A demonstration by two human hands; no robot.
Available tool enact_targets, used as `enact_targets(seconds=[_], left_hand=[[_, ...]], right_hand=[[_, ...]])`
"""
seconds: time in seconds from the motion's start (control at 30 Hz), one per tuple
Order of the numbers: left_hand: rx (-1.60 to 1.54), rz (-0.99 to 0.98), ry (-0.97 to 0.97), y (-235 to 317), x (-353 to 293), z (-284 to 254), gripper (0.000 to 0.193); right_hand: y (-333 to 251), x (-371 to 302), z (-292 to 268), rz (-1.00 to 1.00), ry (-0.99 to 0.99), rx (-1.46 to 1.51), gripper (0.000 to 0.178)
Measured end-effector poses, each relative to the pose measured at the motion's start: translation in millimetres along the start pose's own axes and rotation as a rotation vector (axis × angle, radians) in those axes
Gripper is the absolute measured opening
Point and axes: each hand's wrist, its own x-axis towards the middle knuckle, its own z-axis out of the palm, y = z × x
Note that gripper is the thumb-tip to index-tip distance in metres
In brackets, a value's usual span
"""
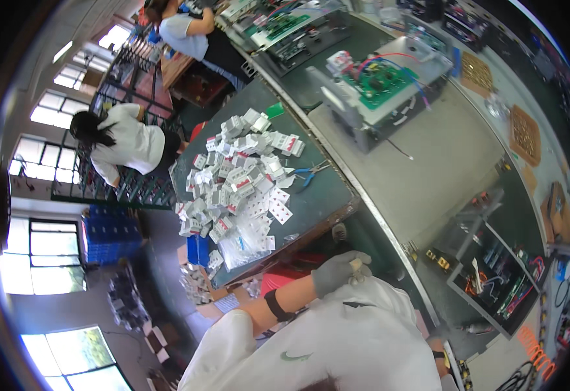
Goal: Assembling internal electronic components, circuit boards, and wiring inside a metal chassis on an industrial assembly line.
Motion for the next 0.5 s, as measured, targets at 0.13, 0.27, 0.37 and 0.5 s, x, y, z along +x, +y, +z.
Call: enact_targets(seconds=[0.13, 0.27, 0.37, 0.5], left_hand=[[0.018, 0.035, 0.113, 37, -20, -55, 0.031], [-0.028, 0.106, 0.227, 54, -36, -115, 0.030], [-0.102, 0.173, 0.291, 59, -50, -151, 0.032], [-0.218, 0.292, 0.382, 48, -69, -178, 0.037]], right_hand=[[-41, 16, 16, 0.028, -0.040, -0.268, 0.035], [-92, 81, 54, 0.046, 0.035, -0.488, 0.032], [-209, 108, 127, -0.336, -0.037, -0.593, 0.025], [-320, 149, 218, -0.544, -0.254, -0.847, 0.031]])
